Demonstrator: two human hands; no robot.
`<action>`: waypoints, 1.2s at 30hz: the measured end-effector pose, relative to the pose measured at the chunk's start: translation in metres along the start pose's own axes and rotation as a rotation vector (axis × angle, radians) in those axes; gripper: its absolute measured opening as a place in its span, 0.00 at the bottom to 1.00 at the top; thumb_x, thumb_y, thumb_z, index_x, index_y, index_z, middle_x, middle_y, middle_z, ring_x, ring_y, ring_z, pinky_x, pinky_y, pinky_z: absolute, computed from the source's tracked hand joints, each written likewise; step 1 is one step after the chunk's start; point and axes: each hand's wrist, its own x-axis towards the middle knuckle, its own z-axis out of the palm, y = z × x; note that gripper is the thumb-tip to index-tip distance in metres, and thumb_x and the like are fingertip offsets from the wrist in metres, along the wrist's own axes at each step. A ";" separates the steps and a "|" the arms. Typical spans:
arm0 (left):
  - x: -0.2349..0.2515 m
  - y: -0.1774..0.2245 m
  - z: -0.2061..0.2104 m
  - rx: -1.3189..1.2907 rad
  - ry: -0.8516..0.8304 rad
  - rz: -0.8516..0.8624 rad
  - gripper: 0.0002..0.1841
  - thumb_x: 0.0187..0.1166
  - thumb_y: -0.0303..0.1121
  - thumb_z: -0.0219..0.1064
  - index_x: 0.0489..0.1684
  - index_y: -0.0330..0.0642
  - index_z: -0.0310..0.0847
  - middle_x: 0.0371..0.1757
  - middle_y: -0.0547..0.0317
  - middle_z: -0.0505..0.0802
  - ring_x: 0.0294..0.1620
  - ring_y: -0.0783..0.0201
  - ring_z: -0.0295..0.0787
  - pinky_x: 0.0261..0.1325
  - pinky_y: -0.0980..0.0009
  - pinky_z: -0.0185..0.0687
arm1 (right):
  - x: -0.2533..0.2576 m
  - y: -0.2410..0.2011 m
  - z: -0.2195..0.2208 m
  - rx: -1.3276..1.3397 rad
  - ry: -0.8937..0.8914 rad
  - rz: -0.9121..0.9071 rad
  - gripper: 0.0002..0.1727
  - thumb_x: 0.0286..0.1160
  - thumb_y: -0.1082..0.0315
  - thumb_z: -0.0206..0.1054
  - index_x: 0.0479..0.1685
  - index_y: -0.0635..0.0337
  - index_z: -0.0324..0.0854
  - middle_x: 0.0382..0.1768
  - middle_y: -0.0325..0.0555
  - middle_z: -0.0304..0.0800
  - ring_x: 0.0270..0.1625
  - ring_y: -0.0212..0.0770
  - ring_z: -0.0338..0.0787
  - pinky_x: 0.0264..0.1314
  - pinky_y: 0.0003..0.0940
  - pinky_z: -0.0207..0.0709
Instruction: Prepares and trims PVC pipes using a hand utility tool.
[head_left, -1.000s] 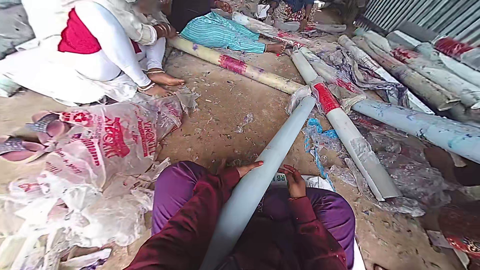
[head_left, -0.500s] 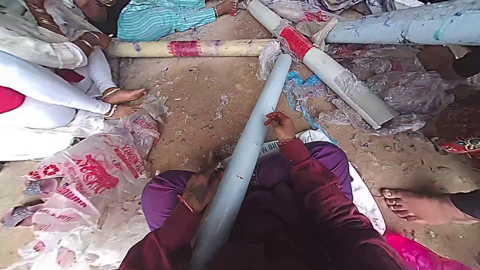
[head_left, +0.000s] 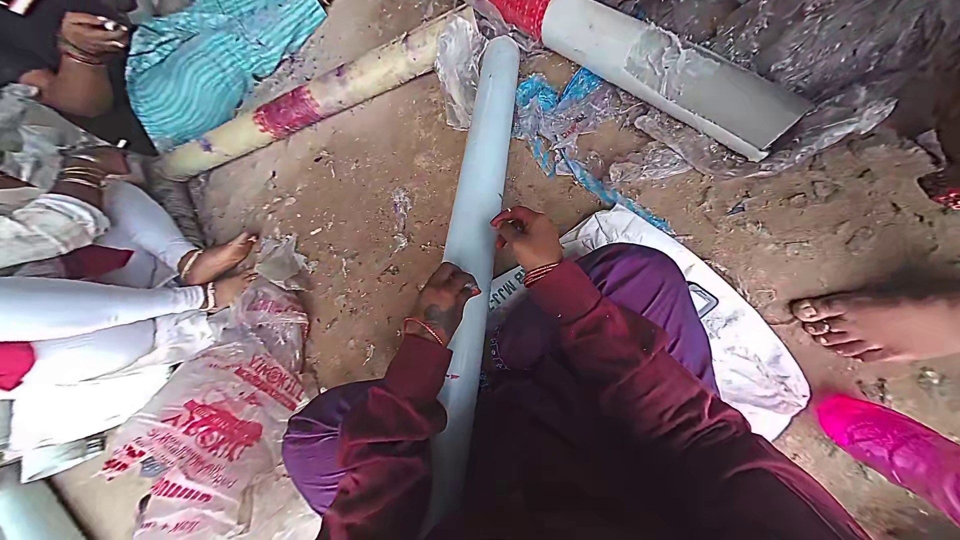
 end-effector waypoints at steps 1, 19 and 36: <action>0.000 -0.002 0.003 0.020 0.031 0.030 0.08 0.77 0.22 0.70 0.43 0.24 0.91 0.51 0.29 0.91 0.55 0.35 0.91 0.64 0.47 0.83 | 0.001 -0.002 0.000 0.001 -0.012 -0.002 0.11 0.86 0.72 0.60 0.51 0.64 0.88 0.28 0.44 0.89 0.29 0.36 0.84 0.41 0.41 0.77; 0.001 0.009 0.022 0.222 0.070 0.024 0.09 0.77 0.27 0.71 0.42 0.27 0.91 0.53 0.30 0.91 0.58 0.30 0.88 0.59 0.39 0.82 | 0.007 -0.011 0.002 0.056 -0.020 0.004 0.10 0.86 0.72 0.60 0.50 0.62 0.88 0.25 0.38 0.86 0.25 0.30 0.79 0.36 0.33 0.73; -0.005 0.009 0.026 0.242 0.142 0.066 0.07 0.77 0.24 0.70 0.40 0.28 0.91 0.49 0.32 0.92 0.54 0.31 0.89 0.55 0.41 0.85 | 0.005 -0.010 0.001 0.064 -0.019 0.002 0.10 0.86 0.71 0.60 0.50 0.61 0.88 0.26 0.38 0.87 0.26 0.30 0.80 0.37 0.34 0.74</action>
